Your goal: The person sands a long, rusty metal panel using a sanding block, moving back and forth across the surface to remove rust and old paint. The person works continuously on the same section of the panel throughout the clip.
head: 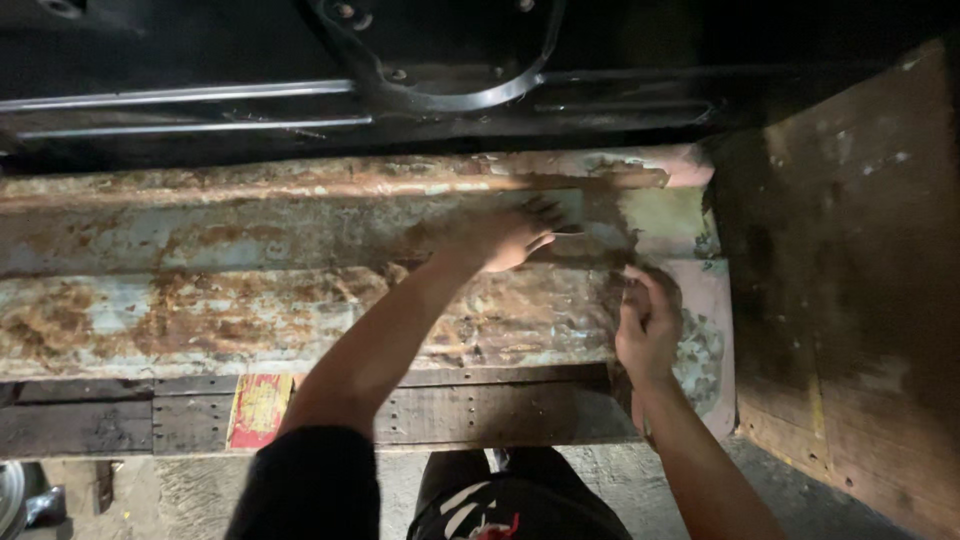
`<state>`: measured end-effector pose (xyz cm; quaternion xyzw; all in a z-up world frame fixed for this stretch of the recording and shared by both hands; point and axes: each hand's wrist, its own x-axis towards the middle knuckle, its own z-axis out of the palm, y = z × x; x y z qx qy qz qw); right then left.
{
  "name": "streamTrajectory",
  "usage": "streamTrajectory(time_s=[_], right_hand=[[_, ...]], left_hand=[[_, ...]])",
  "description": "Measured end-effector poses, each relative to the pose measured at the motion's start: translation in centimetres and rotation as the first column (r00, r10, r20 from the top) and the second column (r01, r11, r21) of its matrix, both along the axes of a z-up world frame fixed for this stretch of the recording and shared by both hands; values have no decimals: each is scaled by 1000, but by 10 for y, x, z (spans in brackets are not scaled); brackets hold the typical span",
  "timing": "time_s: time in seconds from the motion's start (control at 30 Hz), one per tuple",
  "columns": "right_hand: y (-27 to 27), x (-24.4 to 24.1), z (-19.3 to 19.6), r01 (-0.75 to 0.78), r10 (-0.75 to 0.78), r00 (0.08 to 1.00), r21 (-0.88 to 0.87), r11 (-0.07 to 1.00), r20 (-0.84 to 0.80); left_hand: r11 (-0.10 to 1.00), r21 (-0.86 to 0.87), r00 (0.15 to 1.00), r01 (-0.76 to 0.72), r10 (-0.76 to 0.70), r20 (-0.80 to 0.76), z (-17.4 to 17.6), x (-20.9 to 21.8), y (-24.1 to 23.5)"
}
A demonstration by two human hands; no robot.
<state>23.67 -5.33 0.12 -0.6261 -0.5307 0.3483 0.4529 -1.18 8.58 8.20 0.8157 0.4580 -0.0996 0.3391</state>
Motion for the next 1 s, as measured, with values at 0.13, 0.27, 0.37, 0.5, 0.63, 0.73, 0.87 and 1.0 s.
streamTrajectory(time_s=[0.13,0.27,0.37,0.5,0.63,0.73,0.87,1.0], right_hand=[[22,10,18,-257,-11,676,250,933,736],[51,33,37,-266,121,537,32,964,835],[60,41,34,-288,188,548,-27,957,815],[63,41,24,-278,168,518,-20,960,839],[63,41,24,-269,152,549,2,963,822],[63,41,26,-261,175,520,-40,964,836],[69,40,30,-252,184,450,-74,965,874],[65,38,28,-234,190,466,-87,968,864]], left_hand=[[1000,27,999,3,-4,47,-4,-36,-37],[970,117,970,213,-195,-144,-25,-30,-32],[989,127,992,72,-83,90,-30,-10,-7],[973,161,980,164,-179,88,-16,10,15],[984,-22,966,177,-178,-186,-11,-9,-5],[945,191,964,264,-263,-36,-20,-40,-22],[889,346,948,299,-320,4,-24,-26,-11],[970,153,982,188,-190,-1,-11,20,16]])
